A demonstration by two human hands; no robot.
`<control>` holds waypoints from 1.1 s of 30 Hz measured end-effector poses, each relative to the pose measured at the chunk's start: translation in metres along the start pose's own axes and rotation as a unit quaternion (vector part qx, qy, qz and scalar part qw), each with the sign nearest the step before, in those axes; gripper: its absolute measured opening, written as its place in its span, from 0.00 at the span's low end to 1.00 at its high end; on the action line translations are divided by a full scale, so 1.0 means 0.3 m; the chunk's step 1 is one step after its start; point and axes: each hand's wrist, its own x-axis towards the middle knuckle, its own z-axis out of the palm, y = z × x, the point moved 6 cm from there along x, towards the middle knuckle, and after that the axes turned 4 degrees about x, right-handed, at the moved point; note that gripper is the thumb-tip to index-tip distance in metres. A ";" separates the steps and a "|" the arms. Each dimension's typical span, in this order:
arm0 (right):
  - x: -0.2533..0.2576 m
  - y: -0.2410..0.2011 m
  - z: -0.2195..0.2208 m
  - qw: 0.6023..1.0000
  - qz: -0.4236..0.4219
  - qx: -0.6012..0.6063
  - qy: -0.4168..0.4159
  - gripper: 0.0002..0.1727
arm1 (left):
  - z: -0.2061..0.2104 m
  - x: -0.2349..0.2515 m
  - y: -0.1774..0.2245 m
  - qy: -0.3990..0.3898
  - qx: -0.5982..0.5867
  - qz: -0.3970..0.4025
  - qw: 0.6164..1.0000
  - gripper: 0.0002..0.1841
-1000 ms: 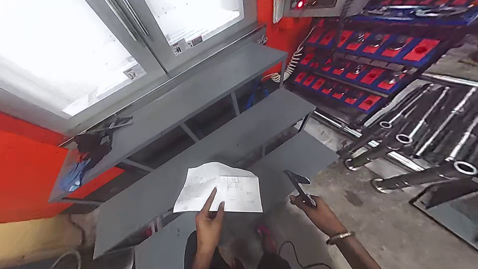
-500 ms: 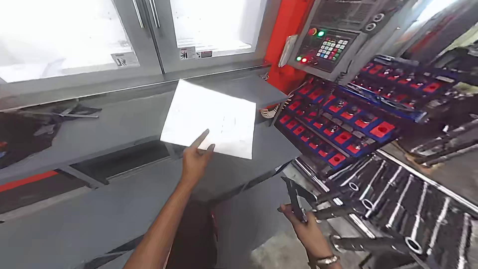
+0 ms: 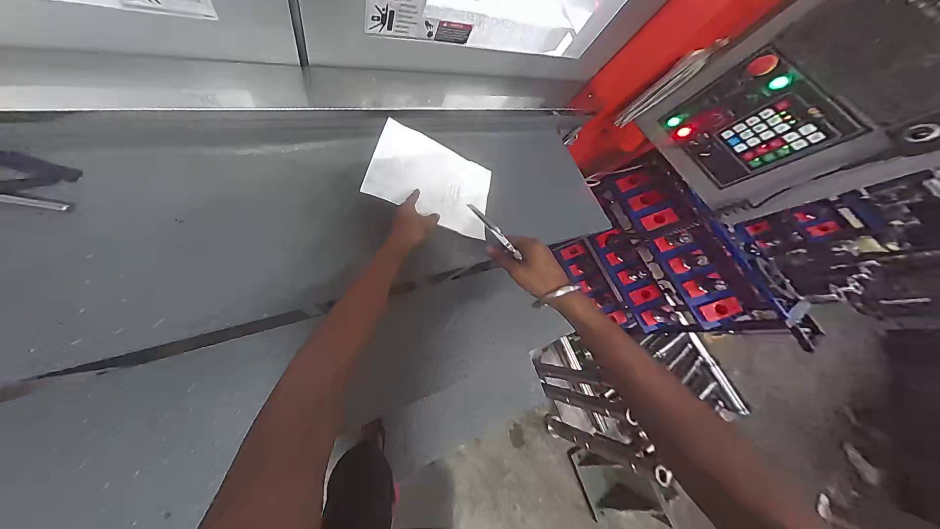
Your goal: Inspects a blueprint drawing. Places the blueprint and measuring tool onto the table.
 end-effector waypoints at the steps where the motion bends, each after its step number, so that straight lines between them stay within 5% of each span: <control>1: 0.074 -0.006 -0.013 1.000 0.010 -0.015 -0.014 0.23 | -0.006 0.003 0.002 -0.024 0.035 -0.010 0.999 0.51; 4: 0.263 0.009 -0.025 0.996 0.053 -0.065 -0.024 0.25 | -0.033 -0.043 0.019 -0.112 0.119 -0.020 0.986 0.55; 6: 0.385 0.022 0.003 0.996 0.057 -0.071 -0.016 0.26 | -0.071 -0.096 0.037 -0.146 0.199 0.009 0.969 0.45; 9: 0.553 -0.008 0.087 0.995 0.074 -0.053 -0.029 0.29 | -0.136 -0.153 0.023 -0.073 0.284 0.084 0.952 0.30; 13: 0.708 -0.110 0.191 0.995 0.073 -0.058 -0.032 0.30 | -0.139 -0.165 -0.121 0.025 0.343 0.250 0.905 0.30; 18: 0.773 -0.183 0.255 0.992 0.045 -0.113 -0.021 0.34 | -0.102 -0.146 -0.137 0.010 0.394 0.203 0.896 0.38; 25: 0.803 -0.189 0.264 0.974 0.013 -0.211 -0.075 0.34 | -0.086 -0.134 -0.153 -0.014 0.416 0.185 0.890 0.37; 33: 0.735 -0.166 0.210 0.987 -0.003 -0.132 -0.094 0.34 | -0.104 -0.144 -0.132 -0.006 0.425 0.172 0.889 0.37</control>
